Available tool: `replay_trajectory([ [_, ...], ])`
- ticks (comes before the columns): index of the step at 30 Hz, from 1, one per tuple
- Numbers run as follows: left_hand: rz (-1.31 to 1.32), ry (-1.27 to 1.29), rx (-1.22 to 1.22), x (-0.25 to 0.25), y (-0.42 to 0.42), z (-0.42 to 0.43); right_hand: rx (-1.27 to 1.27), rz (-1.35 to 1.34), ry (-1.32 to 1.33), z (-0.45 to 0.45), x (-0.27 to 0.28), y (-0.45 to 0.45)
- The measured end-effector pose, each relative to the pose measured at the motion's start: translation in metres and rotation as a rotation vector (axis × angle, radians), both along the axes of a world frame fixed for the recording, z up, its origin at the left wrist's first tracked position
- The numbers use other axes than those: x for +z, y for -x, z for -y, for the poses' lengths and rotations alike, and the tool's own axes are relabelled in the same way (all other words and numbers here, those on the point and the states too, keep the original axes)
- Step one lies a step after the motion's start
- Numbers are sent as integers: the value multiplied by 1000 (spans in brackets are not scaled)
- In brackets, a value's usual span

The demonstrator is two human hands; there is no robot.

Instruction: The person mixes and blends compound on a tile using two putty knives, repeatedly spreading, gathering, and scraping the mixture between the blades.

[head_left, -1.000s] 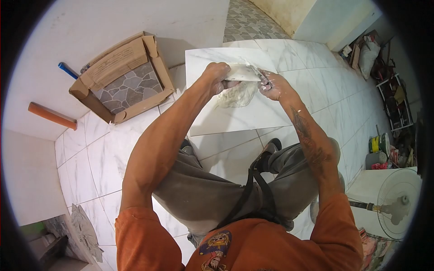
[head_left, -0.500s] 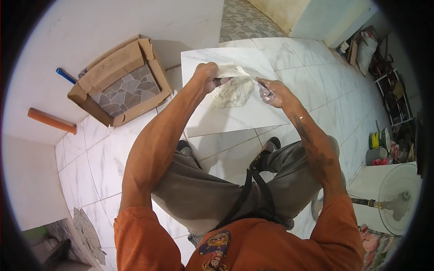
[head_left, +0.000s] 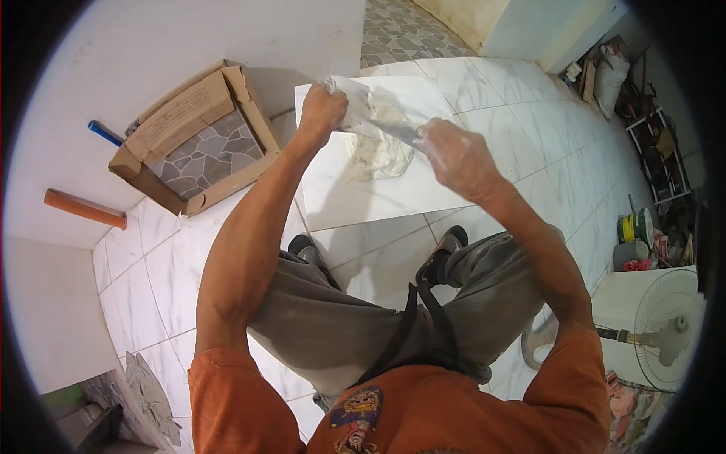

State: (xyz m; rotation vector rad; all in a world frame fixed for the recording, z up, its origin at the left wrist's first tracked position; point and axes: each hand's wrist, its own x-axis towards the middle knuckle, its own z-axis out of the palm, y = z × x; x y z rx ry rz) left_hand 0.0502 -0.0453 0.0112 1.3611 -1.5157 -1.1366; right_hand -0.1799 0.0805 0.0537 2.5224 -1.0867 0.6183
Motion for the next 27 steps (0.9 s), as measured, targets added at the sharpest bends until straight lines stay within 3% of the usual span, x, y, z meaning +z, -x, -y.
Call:
replay_trajectory([
  [5,-341,-185,22,0,2,-7,12,-40,19,-1,-18,-11],
  [11,-144,-235,-122,23,-5,-21,-106,-102,66,45,-40,4],
  [14,362,94,-88,25,-16,-12,-121,-132,66,59,-40,16],
  [17,584,240,-61,34,-22,-13,-40,-238,112,63,-35,24],
  [20,531,413,-87,29,-25,-13,-22,-314,115,53,-22,22],
  [27,423,330,41,15,-24,1,43,79,103,31,-15,14],
])
